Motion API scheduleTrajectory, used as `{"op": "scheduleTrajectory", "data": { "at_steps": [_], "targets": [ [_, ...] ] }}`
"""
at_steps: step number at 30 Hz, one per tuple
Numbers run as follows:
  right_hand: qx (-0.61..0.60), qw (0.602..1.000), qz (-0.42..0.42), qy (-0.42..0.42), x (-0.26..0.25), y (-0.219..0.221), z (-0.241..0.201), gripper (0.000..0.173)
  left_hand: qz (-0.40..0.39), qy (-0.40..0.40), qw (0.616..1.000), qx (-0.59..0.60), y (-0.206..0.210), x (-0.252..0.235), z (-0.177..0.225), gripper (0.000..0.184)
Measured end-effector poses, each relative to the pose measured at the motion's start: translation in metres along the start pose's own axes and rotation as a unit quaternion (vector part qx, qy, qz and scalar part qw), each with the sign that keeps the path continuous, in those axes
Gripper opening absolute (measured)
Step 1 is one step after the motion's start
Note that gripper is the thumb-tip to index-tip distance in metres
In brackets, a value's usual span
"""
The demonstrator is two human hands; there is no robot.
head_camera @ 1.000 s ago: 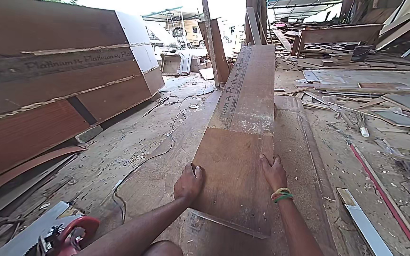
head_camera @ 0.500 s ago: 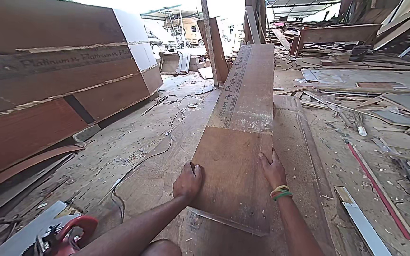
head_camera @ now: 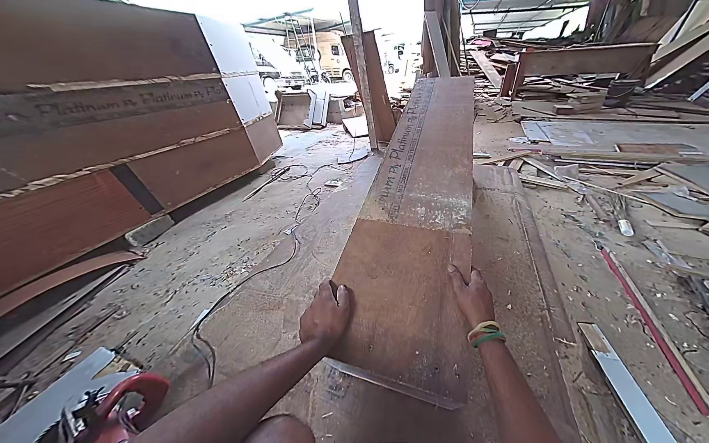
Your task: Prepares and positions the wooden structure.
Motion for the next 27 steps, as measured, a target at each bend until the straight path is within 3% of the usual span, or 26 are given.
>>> {"op": "scheduleTrajectory", "data": {
  "at_steps": [27],
  "targets": [
    [-0.029,1.000,0.000,-0.008,-0.0041,0.0019,0.0051,0.073,0.004,-0.003,1.000,-0.003,0.0014,-0.0010,0.0002,0.059]
  ]
}}
Point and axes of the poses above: each hand's wrist, its own x-axis away from the middle knuckle, its own y-axis out of the palm, z = x × y, the point moved 1 cm from there along -x, towards the middle knuckle, and after that the axes turned 8 degrees about y, right-handed, at the moved point
